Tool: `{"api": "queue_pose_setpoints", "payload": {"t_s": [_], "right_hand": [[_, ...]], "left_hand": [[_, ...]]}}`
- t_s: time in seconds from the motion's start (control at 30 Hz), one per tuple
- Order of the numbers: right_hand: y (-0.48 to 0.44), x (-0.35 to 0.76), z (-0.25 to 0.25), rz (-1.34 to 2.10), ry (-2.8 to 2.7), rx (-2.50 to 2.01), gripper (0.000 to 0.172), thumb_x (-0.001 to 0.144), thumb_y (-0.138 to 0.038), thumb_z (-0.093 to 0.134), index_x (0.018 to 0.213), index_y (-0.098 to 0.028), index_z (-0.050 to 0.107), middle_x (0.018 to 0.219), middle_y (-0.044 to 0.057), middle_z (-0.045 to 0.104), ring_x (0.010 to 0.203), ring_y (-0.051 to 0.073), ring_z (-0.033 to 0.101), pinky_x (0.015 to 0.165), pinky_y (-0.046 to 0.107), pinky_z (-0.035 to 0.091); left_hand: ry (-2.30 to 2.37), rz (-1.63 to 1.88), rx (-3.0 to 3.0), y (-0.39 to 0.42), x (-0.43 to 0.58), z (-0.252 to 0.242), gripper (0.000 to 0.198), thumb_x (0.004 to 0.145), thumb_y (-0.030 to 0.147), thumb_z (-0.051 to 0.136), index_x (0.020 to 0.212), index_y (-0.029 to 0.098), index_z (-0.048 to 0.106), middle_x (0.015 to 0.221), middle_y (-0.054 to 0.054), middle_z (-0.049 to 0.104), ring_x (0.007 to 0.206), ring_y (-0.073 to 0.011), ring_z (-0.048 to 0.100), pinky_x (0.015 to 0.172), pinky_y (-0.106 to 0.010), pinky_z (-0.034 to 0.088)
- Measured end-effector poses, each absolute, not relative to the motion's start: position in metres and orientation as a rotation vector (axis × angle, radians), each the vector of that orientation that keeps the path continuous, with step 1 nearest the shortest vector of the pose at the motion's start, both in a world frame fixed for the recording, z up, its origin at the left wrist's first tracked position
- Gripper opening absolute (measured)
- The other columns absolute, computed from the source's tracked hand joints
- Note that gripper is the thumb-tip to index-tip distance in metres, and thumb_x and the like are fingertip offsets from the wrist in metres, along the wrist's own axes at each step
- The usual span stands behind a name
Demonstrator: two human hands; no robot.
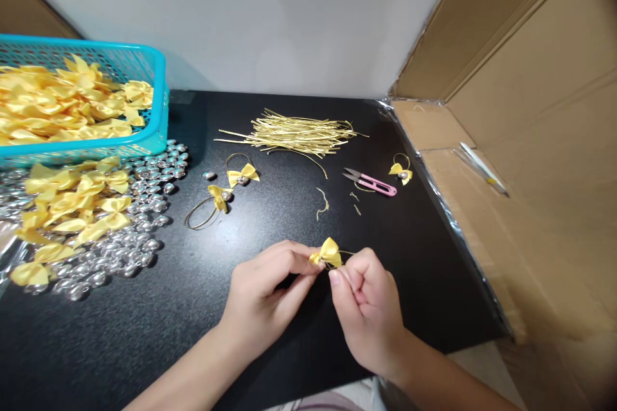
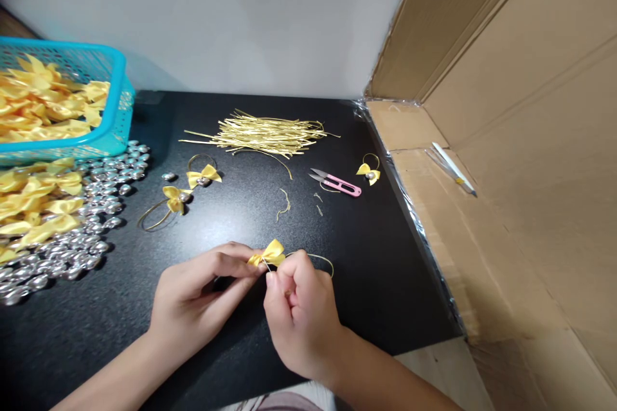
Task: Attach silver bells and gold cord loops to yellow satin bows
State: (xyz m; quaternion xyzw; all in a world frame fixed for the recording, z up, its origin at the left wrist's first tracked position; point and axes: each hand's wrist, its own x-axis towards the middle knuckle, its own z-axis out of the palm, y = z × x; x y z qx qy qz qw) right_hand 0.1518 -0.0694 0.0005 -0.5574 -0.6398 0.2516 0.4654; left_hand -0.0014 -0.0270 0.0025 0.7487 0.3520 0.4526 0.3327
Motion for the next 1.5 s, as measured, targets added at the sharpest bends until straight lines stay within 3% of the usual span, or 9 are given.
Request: {"api": "queue_pose_setpoints", "payload": {"t_s": [0.17, 0.37, 0.63, 0.83, 1.1, 1.23, 1.37, 1.5], "right_hand": [[-0.071, 0.152, -0.003, 0.664, -1.556, -1.358, 0.028, 0.086, -0.01, 0.047, 0.073, -0.024, 0.026, 0.053, -0.011, 0.026, 0.039, 0.005, 0.03, 0.041, 0.017, 0.027], [-0.071, 0.151, -0.005, 0.703, -1.532, -1.351, 0.028, 0.086, -0.01, 0.046, 0.073, -0.024, 0.025, 0.054, -0.011, 0.025, 0.039, 0.005, 0.029, 0.041, 0.018, 0.027], [-0.071, 0.152, -0.004, 0.707, -1.526, -1.352, 0.028, 0.086, -0.012, 0.046, 0.072, -0.024, 0.025, 0.053, -0.01, 0.025, 0.039, 0.006, 0.03, 0.041, 0.019, 0.026], [-0.07, 0.15, -0.004, 0.692, -1.539, -1.35, 0.028, 0.086, -0.011, 0.046, 0.073, -0.024, 0.025, 0.053, -0.011, 0.024, 0.039, 0.006, 0.029, 0.041, 0.019, 0.025], [-0.072, 0.153, -0.003, 0.742, -1.502, -1.342, 0.028, 0.087, -0.011, 0.047, 0.072, -0.023, 0.027, 0.054, -0.011, 0.025, 0.039, 0.005, 0.027, 0.04, 0.019, 0.022], [-0.071, 0.151, -0.005, 1.005, -1.27, -1.3, 0.025, 0.092, -0.02, 0.046, 0.074, -0.023, 0.029, 0.055, -0.01, 0.026, 0.042, 0.006, 0.027, 0.042, 0.02, 0.023], [-0.062, 0.161, 0.012, 1.297, -0.863, -0.95, 0.026, 0.093, -0.03, 0.049, 0.079, -0.025, 0.028, 0.054, -0.011, 0.019, 0.043, 0.007, 0.02, 0.043, 0.019, 0.027], [-0.055, 0.19, 0.056, 1.307, -0.662, -0.804, 0.013, 0.089, -0.03, 0.058, 0.088, -0.026, 0.045, 0.056, -0.009, 0.02, 0.046, 0.009, 0.02, 0.043, 0.021, 0.029]], "left_hand": [[0.963, 1.139, 1.931, -0.031, -0.003, -0.004, 0.022, 0.078, 0.001, 0.066, 0.084, 0.021, 0.063, 0.084, 0.0, 0.075, 0.078, -0.0133, 0.072, 0.072, -0.021, 0.057], [1.073, 1.134, 1.657, -0.034, 0.0, -0.007, 0.041, 0.079, 0.006, 0.069, 0.113, 0.026, 0.054, 0.086, 0.002, 0.075, 0.077, -0.0111, 0.072, 0.075, -0.019, 0.058], [1.051, 1.076, 1.373, -0.029, 0.005, 0.003, 0.013, 0.076, 0.01, 0.073, 0.084, 0.019, 0.066, 0.08, -0.002, 0.076, 0.074, -0.0157, 0.074, 0.072, -0.024, 0.061], [0.987, 1.066, 1.31, -0.026, 0.004, 0.005, 0.018, 0.075, 0.005, 0.072, 0.083, 0.021, 0.072, 0.084, 0.0, 0.078, 0.077, -0.012, 0.074, 0.073, -0.017, 0.059], [0.972, 1.088, 1.312, -0.024, 0.006, 0.006, 0.016, 0.076, 0.007, 0.071, 0.082, 0.021, 0.074, 0.084, -0.001, 0.073, 0.078, -0.0116, 0.07, 0.07, -0.017, 0.058], [1.021, 1.028, 1.187, -0.023, 0.005, 0.005, 0.009, 0.075, 0.011, 0.073, 0.079, 0.018, 0.07, 0.078, -0.001, 0.073, 0.07, -0.0106, 0.068, 0.065, -0.017, 0.056], [1.121, 0.945, 1.031, -0.019, 0.002, 0.002, 0.012, 0.074, 0.021, 0.077, 0.079, 0.017, 0.067, 0.071, 0.0, 0.071, 0.063, -0.0092, 0.064, 0.059, -0.016, 0.051], [1.148, 0.951, 0.933, -0.015, 0.001, -0.002, 0.02, 0.071, 0.027, 0.08, 0.079, 0.017, 0.065, 0.068, 0.002, 0.07, 0.063, -0.0083, 0.063, 0.061, -0.015, 0.049]]}}
